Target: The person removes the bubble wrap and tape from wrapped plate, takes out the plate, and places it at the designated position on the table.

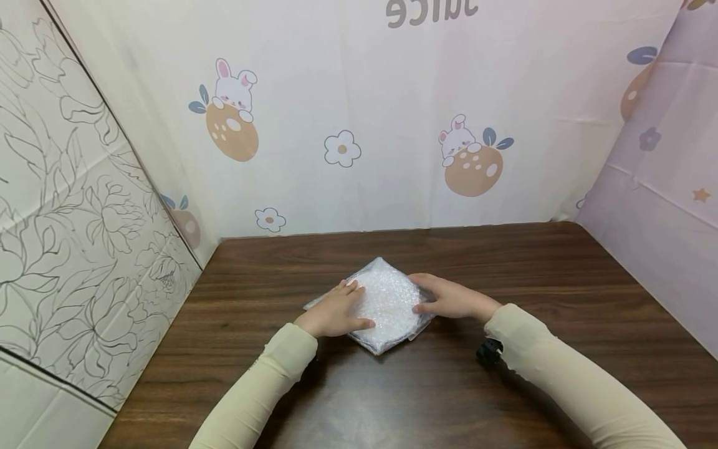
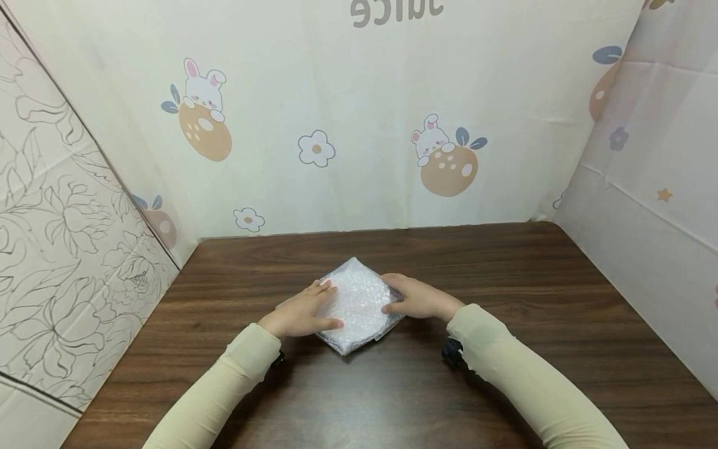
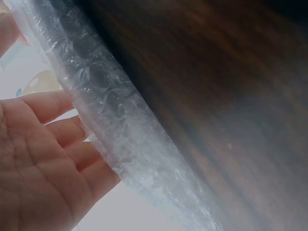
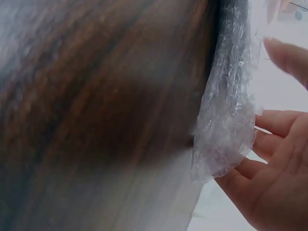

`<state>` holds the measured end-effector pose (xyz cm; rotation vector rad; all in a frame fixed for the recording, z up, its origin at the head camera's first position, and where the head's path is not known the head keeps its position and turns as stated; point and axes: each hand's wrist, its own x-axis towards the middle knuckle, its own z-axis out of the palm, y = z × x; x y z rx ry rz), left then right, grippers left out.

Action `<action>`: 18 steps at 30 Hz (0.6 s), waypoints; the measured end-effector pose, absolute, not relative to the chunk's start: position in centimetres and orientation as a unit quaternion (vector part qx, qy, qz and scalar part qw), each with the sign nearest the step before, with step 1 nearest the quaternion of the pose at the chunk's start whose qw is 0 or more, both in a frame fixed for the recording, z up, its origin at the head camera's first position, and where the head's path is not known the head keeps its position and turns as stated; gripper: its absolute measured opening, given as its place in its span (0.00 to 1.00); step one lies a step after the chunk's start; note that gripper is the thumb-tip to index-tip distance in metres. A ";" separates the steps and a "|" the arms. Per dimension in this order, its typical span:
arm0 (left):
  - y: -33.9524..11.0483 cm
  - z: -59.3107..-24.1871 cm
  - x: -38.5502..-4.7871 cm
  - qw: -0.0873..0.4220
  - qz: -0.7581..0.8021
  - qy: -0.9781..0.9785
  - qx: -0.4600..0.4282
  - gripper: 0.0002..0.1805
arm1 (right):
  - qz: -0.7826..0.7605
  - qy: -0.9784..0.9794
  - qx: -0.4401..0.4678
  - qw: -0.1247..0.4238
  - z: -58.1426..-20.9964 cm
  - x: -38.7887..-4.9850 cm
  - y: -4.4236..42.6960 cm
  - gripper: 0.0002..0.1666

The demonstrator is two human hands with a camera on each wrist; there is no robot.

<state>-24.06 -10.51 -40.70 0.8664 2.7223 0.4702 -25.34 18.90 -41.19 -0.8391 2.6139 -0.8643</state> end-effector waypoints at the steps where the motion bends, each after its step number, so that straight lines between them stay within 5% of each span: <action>1: -10.5 -40.7 -24.0 0.123 0.162 0.933 0.297 0.46 | -0.296 0.900 -0.288 0.140 -41.2 -25.3 19.0 0.48; 6: -10.5 -40.8 -24.0 0.122 0.162 0.934 0.295 0.46 | -0.298 0.896 -0.283 0.171 -41.2 -25.3 19.2 0.57; 18: -10.6 -40.9 -24.1 0.118 0.149 0.938 0.289 0.47 | -0.298 0.893 -0.284 0.180 -40.9 -25.2 19.2 0.58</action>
